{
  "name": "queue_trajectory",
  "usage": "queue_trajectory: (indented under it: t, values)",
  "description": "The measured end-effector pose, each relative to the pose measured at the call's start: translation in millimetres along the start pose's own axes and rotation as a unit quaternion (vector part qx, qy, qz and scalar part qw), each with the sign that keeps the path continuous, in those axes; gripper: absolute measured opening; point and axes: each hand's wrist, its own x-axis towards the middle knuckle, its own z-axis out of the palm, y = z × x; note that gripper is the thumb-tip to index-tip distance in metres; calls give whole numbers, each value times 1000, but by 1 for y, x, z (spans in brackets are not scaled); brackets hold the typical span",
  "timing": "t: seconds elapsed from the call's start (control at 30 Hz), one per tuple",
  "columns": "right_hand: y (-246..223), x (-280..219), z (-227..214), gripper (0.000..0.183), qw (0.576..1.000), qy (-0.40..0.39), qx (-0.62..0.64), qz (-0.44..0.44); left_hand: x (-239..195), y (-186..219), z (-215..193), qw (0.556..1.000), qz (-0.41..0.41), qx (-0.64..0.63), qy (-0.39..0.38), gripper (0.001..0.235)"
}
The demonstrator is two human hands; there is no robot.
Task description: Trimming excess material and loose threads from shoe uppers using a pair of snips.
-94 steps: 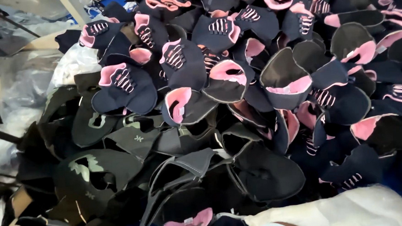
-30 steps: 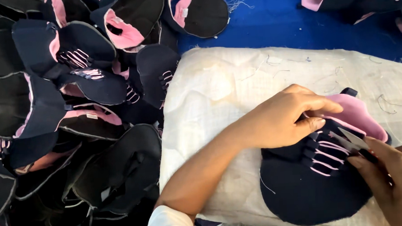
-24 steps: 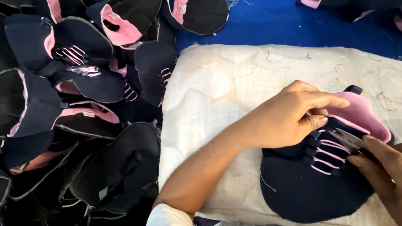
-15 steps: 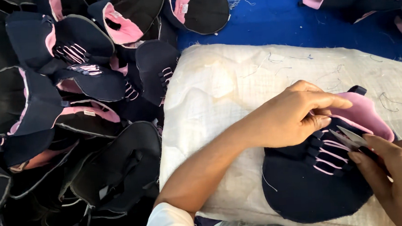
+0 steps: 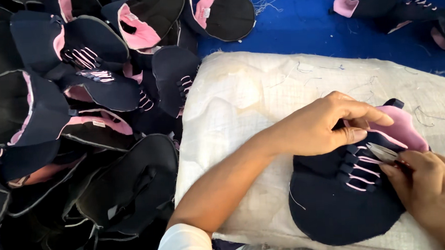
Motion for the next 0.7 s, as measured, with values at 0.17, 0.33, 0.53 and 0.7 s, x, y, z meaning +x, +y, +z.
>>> queue_trajectory:
  t: [0.17,0.33,0.53,0.7]
  values:
    - [12,-18,5,35,998,-38,33,41,-2,1,-1,999,29,25,-5,34]
    - [-10,5,-8,50,993,-17,71,90,-9,19,-4,992,-29,116,-38,41]
    - [-3,8,-16,46,989,-80,94,81,-11,7,-7,987,-45,126,-88,59]
    - [-2,22,-23,41,988,-118,70,67,-7,7,-3,987,-80,112,-81,59]
